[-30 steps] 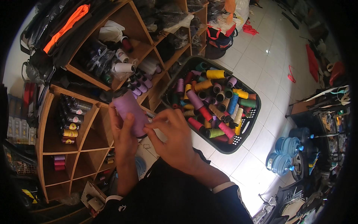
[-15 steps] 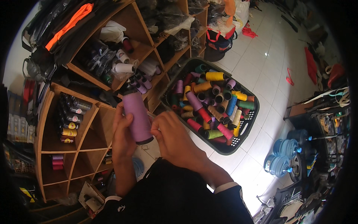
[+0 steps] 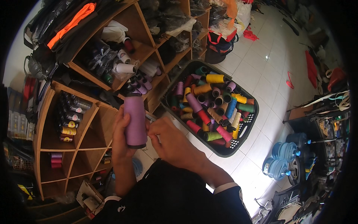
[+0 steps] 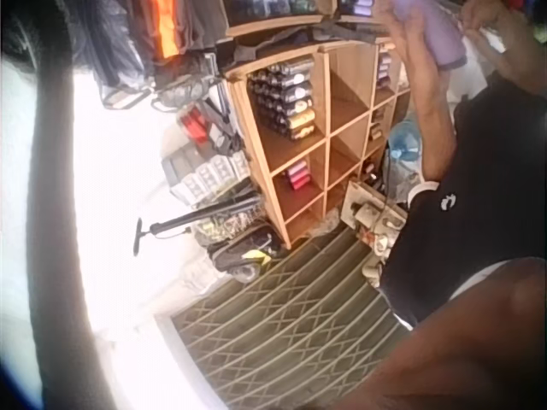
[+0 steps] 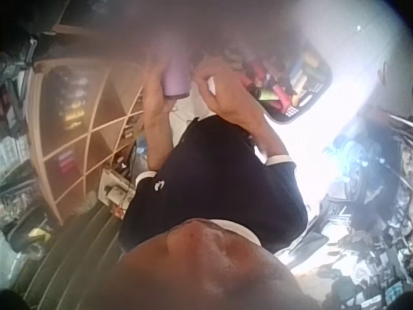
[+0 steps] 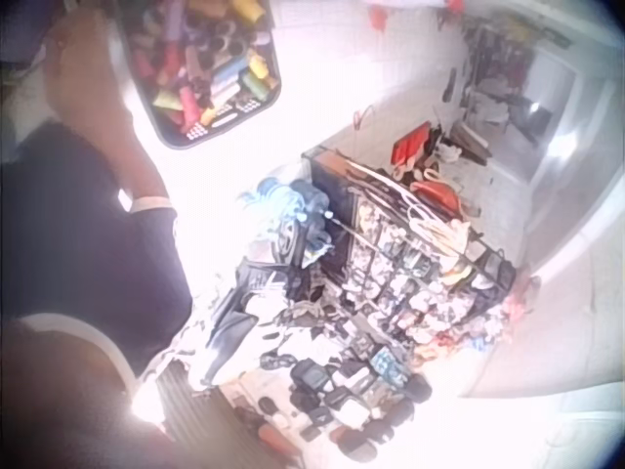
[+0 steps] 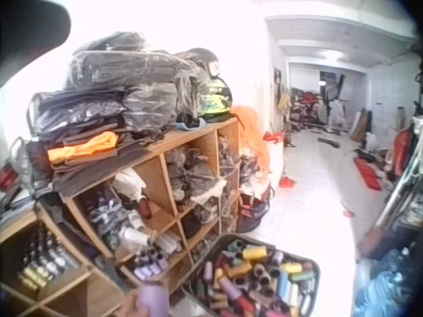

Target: The person picks up colorful thread spools from a plastic basket on the floor and places them one by one into a wooden shelf unit. The person handles pink, purple, blue, red, and beige spools, arranging them in the shelf compartments.

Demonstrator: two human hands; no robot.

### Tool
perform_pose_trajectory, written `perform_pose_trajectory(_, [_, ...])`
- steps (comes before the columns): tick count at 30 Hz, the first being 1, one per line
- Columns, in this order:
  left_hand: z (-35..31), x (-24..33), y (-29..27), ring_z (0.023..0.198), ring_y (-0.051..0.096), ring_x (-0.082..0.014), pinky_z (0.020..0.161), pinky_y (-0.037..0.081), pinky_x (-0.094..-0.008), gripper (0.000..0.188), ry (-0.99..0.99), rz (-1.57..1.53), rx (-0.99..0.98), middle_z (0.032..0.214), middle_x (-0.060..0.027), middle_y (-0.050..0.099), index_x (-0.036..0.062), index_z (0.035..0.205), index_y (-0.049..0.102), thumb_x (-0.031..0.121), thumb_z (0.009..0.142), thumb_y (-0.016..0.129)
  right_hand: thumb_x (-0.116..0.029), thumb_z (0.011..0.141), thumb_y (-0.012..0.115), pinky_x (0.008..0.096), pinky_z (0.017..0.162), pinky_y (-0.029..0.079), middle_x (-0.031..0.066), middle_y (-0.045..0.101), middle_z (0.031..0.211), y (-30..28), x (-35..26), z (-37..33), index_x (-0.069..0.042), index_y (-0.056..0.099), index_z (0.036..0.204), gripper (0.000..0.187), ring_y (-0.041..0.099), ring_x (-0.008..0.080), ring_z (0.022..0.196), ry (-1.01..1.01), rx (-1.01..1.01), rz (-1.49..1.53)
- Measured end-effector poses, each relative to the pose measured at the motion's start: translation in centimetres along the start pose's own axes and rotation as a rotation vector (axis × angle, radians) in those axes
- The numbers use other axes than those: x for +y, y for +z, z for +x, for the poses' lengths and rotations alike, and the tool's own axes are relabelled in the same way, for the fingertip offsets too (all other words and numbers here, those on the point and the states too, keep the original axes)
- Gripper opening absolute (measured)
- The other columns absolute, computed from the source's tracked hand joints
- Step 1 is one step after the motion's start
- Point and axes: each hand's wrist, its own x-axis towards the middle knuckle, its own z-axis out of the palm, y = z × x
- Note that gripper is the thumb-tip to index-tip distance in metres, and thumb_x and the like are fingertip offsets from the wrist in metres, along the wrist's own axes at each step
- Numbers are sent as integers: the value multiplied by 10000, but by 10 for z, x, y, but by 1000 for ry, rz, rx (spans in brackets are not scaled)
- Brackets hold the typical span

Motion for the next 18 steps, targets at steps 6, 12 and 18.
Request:
perform_pose_trajectory(6, [3,-5,0,833,628,-211,721,531,-323,437,-98,-105,29,988,-155,608,18,1240,447,302,911,493,89,830,585,405,786,467,150,553,964,4,3,0,-4,483,1019,233,563,318,879,-35,-58,-83])
perform_pose_trajectory(12, [4,-11,0,844,613,-198,719,521,-316,434,-8,-116,70,996,-143,612,2,1178,507,343,912,463,123,777,580,427,795,450,137,508,958,1,-3,2,36,499,998,250,556,306,874,-193,-11,-205])
perform_pose_trajectory(18, [2,-12,9,818,607,-195,705,516,-315,451,-11,-130,48,986,-140,605,-15,1145,518,363,907,466,114,746,604,411,789,452,135,508,942,-2,1,0,55,512,993,270,556,301,871,-229,-8,-224])
